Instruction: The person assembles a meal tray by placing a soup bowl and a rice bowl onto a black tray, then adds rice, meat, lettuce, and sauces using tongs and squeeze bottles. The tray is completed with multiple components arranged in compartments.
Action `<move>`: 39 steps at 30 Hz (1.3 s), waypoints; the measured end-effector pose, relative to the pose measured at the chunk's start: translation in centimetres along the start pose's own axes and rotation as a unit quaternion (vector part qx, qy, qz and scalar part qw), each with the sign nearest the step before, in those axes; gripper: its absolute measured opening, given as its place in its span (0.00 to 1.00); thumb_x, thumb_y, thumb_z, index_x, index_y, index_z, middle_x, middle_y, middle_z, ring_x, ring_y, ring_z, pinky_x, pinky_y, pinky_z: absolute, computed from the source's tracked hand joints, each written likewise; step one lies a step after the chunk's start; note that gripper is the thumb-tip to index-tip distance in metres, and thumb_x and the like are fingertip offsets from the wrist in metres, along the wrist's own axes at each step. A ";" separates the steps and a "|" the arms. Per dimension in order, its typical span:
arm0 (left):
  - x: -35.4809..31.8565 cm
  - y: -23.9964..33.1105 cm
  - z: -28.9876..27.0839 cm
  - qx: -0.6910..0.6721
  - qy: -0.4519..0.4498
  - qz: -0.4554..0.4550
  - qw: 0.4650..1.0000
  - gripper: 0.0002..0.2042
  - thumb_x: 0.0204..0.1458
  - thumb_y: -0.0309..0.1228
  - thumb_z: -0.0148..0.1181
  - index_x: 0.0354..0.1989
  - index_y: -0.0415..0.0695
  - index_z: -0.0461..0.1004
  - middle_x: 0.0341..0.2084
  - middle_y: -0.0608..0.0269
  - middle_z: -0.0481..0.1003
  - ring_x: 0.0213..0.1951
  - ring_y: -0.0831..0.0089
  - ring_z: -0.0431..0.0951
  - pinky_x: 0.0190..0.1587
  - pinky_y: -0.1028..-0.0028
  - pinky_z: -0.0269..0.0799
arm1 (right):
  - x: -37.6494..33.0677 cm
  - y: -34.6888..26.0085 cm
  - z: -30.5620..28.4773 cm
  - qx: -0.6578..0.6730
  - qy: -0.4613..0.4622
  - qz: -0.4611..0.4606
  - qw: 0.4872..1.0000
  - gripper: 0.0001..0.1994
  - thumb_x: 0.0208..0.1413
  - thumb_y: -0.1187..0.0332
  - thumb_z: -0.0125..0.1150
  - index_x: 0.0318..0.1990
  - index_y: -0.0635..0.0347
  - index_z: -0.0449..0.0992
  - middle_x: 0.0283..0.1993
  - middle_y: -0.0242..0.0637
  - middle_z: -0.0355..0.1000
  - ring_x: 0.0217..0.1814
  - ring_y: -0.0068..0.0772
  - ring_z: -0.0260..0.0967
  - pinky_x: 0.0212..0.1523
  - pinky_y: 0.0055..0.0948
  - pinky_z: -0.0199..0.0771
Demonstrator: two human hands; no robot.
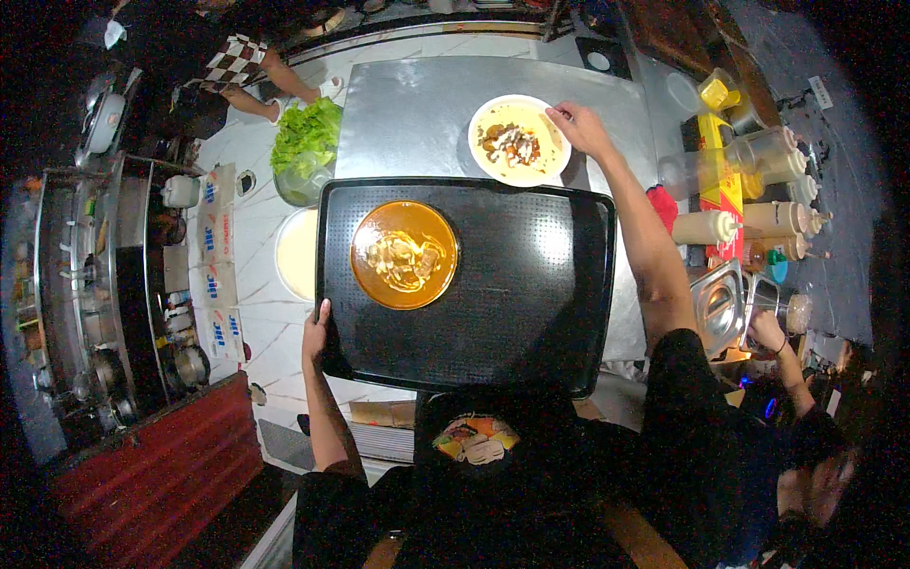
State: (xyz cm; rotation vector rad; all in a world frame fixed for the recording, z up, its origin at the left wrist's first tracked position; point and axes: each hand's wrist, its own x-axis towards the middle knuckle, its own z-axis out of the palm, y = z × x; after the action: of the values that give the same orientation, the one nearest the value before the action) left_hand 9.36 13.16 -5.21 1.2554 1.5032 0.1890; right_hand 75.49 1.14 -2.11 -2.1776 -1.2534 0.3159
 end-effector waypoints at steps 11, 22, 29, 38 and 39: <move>1.0 -1.7 -0.4 0.055 0.046 0.098 0.993 0.22 0.62 0.49 0.56 0.41 0.37 0.75 0.27 0.69 0.72 0.30 0.77 0.67 0.35 0.76 0.65 | -0.2 0.0 0.2 0.066 0.032 0.010 0.997 0.24 0.67 0.50 0.47 0.48 0.65 0.78 0.44 0.53 0.78 0.46 0.53 0.77 0.49 0.41 0.74; 0.4 -0.6 0.5 0.028 0.031 0.123 0.992 0.19 0.66 0.43 0.51 0.44 0.36 0.74 0.31 0.66 0.73 0.35 0.76 0.67 0.40 0.75 0.66 | -12.0 -0.1 1.2 0.191 0.191 0.089 0.959 0.17 0.65 0.60 0.54 0.52 0.64 0.77 0.48 0.46 0.78 0.49 0.37 0.76 0.53 0.33 0.72; 0.7 4.4 0.5 0.088 0.099 0.157 0.979 0.24 0.58 0.39 0.63 0.59 0.38 0.69 0.50 0.53 0.74 0.53 0.64 0.72 0.58 0.66 0.66 | -15.0 -0.2 1.1 0.165 0.181 0.039 0.969 0.17 0.59 0.68 0.61 0.55 0.64 0.74 0.53 0.45 0.73 0.56 0.41 0.72 0.58 0.34 0.68; 7.7 26.8 17.6 0.282 -0.109 0.560 0.772 0.43 0.42 0.48 0.75 0.66 0.44 0.62 0.61 0.48 0.65 0.65 0.50 0.61 0.68 0.57 0.54 | -10.0 -1.7 -2.1 0.052 -0.047 -0.041 0.997 0.60 0.36 0.54 0.82 0.73 0.64 0.45 0.74 0.51 0.50 0.77 0.47 0.47 0.75 0.41 0.46; 8.4 28.1 19.8 0.307 -0.128 0.552 0.765 0.48 0.38 0.53 0.75 0.68 0.44 0.59 0.63 0.47 0.64 0.66 0.49 0.60 0.69 0.55 0.52 | -9.3 -1.9 -2.0 0.049 -0.060 -0.041 0.996 0.60 0.35 0.54 0.82 0.73 0.64 0.45 0.74 0.51 0.50 0.77 0.47 0.47 0.75 0.41 0.46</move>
State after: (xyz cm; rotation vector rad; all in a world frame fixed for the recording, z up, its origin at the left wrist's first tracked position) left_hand 42.97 21.81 1.57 2.4914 0.3902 0.2762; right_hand 70.22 -6.81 -0.19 -2.0442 -1.3585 0.4702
